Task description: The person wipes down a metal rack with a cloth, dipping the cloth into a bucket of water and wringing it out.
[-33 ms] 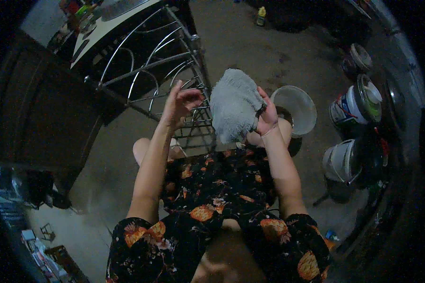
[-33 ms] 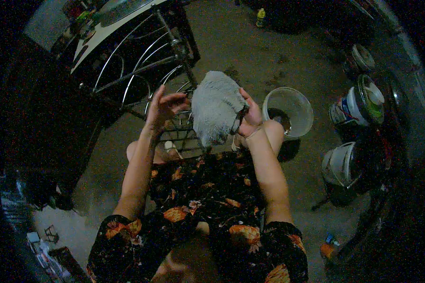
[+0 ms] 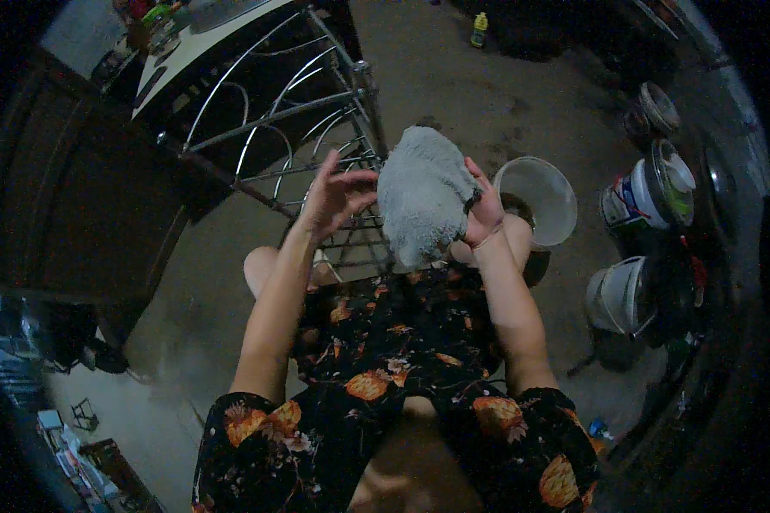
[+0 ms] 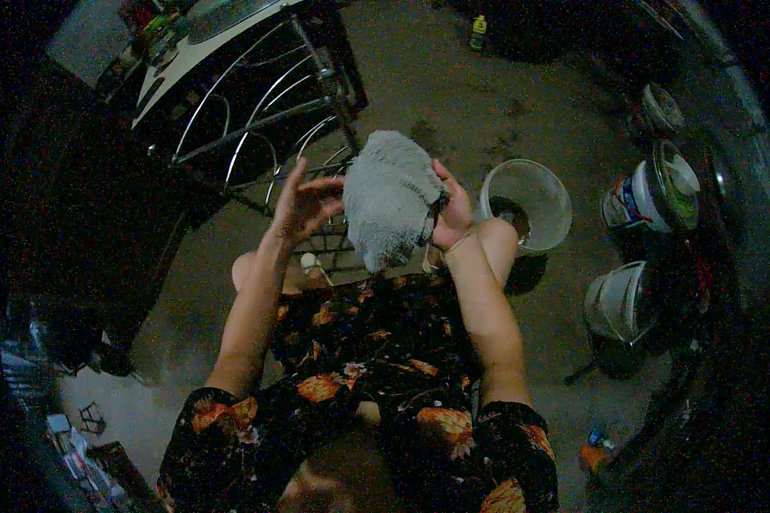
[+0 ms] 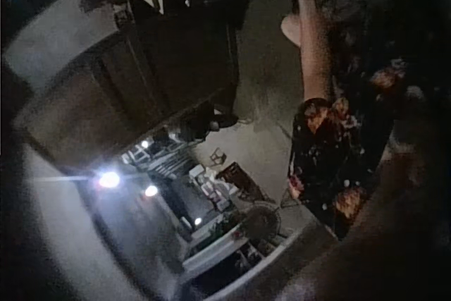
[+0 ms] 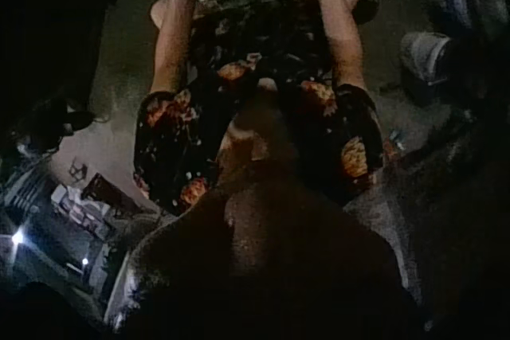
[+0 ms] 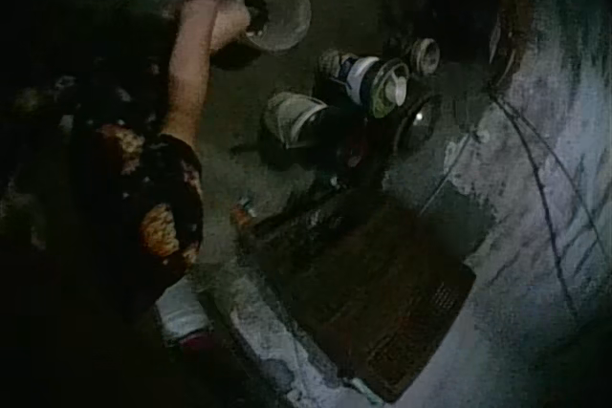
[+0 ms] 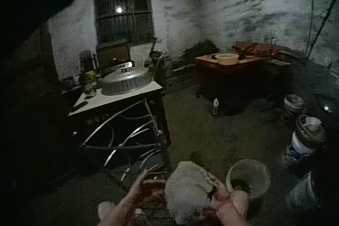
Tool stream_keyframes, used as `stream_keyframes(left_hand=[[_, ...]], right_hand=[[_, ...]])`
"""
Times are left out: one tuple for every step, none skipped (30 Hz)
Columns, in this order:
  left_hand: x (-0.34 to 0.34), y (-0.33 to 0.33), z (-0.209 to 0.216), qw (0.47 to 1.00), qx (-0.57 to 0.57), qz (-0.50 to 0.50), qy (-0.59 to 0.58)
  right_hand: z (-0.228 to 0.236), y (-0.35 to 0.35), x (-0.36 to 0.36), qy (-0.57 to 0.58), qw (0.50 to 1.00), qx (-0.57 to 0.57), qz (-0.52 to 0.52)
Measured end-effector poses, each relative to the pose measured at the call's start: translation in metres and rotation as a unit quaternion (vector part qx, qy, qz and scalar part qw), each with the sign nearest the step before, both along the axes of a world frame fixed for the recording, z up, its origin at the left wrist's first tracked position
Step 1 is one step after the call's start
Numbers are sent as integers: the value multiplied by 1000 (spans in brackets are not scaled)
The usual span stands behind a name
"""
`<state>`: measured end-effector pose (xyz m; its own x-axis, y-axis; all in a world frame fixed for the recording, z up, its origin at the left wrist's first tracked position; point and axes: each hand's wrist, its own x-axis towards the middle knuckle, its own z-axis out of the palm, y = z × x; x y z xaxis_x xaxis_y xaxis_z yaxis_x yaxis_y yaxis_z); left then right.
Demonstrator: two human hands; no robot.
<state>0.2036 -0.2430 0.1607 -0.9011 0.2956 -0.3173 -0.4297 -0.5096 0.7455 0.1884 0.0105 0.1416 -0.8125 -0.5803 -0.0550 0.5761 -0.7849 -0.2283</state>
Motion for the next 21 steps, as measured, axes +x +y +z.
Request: stream_keyframes(left_hand=[[7, 8, -3, 995, 51, -68, -43], [15, 14, -9, 997, 3, -71, -43], [23, 17, -9, 996, -46, -70, -43], [26, 19, -8, 994, -101, -44, 5], [28, 18, -4, 986, -155, -20, 53], [29, 15, 6, 978, -187, -55, 75], [24, 13, 15, 967, -214, -93, 99], [21, 14, 23, 954, -241, -131, 123], [22, 17, 29, 952, -235, -139, 137], [26, 22, 34, 950, -229, -148, 151], [28, 25, 36, 948, -222, -155, 164], [26, 26, 41, 941, -219, -185, 182], [27, 29, 47, 946, -192, -179, 188], [31, 36, 54, 951, -165, -173, 194], [32, 43, 66, 954, -135, -174, 204], [28, 49, 75, 954, -122, -195, 191], [24, 52, 83, 951, -137, -188, 205], [21, 53, 86, 949, -153, -174, 215], [21, 54, 87, 946, -169, -163, 222], [14, 47, 80, 919, -274, -140, 246], [1, 36, 69, 880, -379, -114, 264]], right_hand=[[-1, -4, 0, -9, 1000, -1, 14], [-2, -8, 1, -18, 999, -3, 27], [0, -11, 2, -29, 999, 27, 33], [4, -13, 3, -39, 997, 57, 38], [5, -14, 3, -50, 994, 87, 42], [-1, -12, 3, -42, 993, 107, 27], [-11, -8, 1, -32, 991, 130, 7], [-20, -2, -2, -23, 988, 153, -14], [-17, 2, -2, -30, 989, 141, -20], [-15, 6, -2, -36, 991, 129, -26], [-12, 9, 0, -43, 992, 116, -32], [6, 8, 11, -72, 995, 69, -24], [-2, 9, 11, -58, 996, 63, -24], [-24, 9, 7, -45, 997, 56, -23], [-49, 14, 4, -29, 998, 51, -30], [-89, 19, -3, -98, 986, 94, -95], [-105, 8, 3, -99, 982, 105, -121], [-100, -8, 15, -77, 986, 92, -118], [-89, -19, 26, -47, 990, 71, -109], [-78, -26, 33, -15, 993, 54, -101], [-65, -32, 36, 19, 995, 37, -88]])
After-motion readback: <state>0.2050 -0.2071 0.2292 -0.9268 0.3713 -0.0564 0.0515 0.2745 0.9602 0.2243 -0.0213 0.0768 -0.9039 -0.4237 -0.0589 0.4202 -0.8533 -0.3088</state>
